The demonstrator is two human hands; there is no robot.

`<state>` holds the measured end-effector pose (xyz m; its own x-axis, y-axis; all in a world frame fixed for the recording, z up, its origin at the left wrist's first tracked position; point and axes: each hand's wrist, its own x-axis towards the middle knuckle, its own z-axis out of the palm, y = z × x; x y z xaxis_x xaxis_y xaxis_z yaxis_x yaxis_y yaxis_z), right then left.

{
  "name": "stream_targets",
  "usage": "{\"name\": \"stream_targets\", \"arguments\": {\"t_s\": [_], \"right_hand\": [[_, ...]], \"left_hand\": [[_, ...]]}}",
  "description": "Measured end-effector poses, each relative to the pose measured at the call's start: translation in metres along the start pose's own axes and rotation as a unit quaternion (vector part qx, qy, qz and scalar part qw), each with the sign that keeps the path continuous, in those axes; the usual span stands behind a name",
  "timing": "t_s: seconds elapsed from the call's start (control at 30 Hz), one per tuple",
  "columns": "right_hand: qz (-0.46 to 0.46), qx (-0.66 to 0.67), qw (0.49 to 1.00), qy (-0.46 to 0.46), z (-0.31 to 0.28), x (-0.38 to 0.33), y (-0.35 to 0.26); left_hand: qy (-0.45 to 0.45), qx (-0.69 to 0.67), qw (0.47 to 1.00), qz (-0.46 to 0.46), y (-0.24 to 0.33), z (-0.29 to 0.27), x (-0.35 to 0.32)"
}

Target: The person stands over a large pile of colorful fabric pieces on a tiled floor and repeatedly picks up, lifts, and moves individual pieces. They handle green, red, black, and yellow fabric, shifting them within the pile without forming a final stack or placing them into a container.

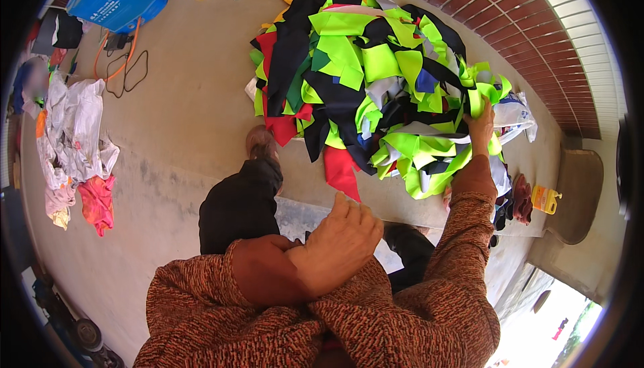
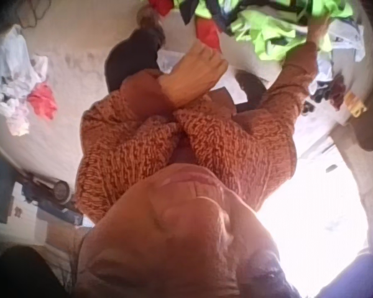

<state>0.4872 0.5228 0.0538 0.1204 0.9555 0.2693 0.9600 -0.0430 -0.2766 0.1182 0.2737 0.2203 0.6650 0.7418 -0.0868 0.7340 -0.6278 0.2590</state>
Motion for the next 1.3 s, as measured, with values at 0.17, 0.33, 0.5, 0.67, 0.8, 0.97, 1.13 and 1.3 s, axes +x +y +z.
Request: {"name": "stream_targets", "arguments": {"t_s": [0.17, 0.33, 0.5, 0.67, 0.8, 0.97, 1.13, 1.3], "right_hand": [[0.009, -0.096, 0.979, -0.179, 0.051, -0.009, -0.016], [-0.179, -0.033, 0.981, -0.064, 0.074, -0.035, -0.193], [-0.3, -0.043, 0.935, -0.184, 0.112, -0.079, -0.336], [-0.403, -0.131, 0.885, -0.194, 0.17, -0.111, -0.373], [-0.373, -0.188, 0.89, -0.182, 0.201, -0.103, -0.358], [-0.344, -0.105, 0.922, -0.145, 0.211, -0.066, -0.338], [-0.28, 0.046, 0.949, -0.136, 0.138, -0.035, -0.309], [-0.182, 0.235, 0.952, -0.065, 0.083, -0.01, -0.235]], "left_hand": [[0.003, -0.006, 1.0, -0.005, -0.001, 0.005, -0.002], [0.008, -0.008, 1.0, -0.003, -0.008, 0.001, -0.01], [0.013, -0.024, 0.999, -0.031, -0.018, -0.002, -0.02], [0.014, -0.021, 0.997, -0.074, -0.037, -0.004, -0.039], [0.021, -0.015, 0.994, -0.108, -0.045, -0.005, -0.046], [0.028, -0.022, 0.994, -0.107, -0.045, -0.006, -0.045], [0.032, -0.03, 0.995, -0.091, -0.039, -0.008, -0.045], [0.03, -0.025, 0.998, -0.056, -0.027, -0.007, -0.038]]}}
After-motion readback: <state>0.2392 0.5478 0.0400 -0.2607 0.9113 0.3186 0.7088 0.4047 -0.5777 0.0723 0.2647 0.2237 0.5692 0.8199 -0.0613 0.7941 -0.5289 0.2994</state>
